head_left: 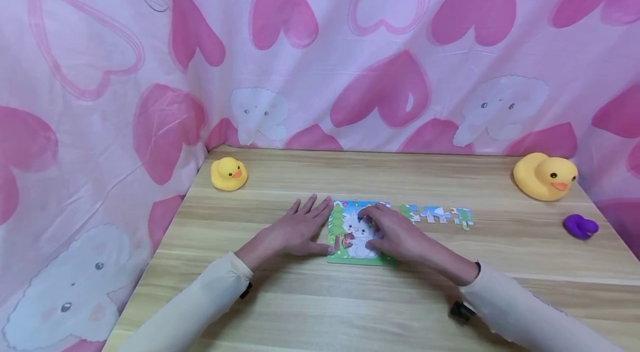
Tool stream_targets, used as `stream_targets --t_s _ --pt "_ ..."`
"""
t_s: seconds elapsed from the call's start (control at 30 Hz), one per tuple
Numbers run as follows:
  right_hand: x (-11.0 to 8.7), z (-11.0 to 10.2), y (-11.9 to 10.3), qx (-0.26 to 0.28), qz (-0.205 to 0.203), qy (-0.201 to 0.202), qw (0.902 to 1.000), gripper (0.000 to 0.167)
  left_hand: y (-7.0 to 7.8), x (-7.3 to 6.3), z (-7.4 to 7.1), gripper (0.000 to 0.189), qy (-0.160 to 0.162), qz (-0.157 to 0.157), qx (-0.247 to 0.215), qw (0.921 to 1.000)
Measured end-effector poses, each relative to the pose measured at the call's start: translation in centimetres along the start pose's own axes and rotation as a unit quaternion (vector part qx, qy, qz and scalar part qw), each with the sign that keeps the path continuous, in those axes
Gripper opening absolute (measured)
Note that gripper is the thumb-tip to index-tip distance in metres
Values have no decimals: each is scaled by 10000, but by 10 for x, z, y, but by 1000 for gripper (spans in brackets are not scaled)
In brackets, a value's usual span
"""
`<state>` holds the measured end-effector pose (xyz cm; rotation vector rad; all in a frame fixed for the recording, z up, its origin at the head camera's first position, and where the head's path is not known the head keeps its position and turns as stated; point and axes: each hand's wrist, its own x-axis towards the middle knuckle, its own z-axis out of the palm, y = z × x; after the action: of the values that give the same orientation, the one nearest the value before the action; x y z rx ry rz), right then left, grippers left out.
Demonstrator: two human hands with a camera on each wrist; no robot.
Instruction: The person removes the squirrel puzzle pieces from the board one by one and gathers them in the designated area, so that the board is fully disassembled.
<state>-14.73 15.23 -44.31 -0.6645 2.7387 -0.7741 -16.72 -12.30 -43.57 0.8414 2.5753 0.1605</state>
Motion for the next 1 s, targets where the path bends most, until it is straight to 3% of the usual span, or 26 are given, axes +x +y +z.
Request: stream_targets --t_s 0.2,0.47,1.0 --pt "3 -1 1 267 123 -157 9994 65 -1 0 1 106 32 -1 8 10000" --pt "5 2 3 600 261 -175 9977 55 1 -2 0 106 21 19 -42 10000" --pt "5 4 7 914 32 -97 9958 56 2 -1 -2 106 -14 13 29 10000"
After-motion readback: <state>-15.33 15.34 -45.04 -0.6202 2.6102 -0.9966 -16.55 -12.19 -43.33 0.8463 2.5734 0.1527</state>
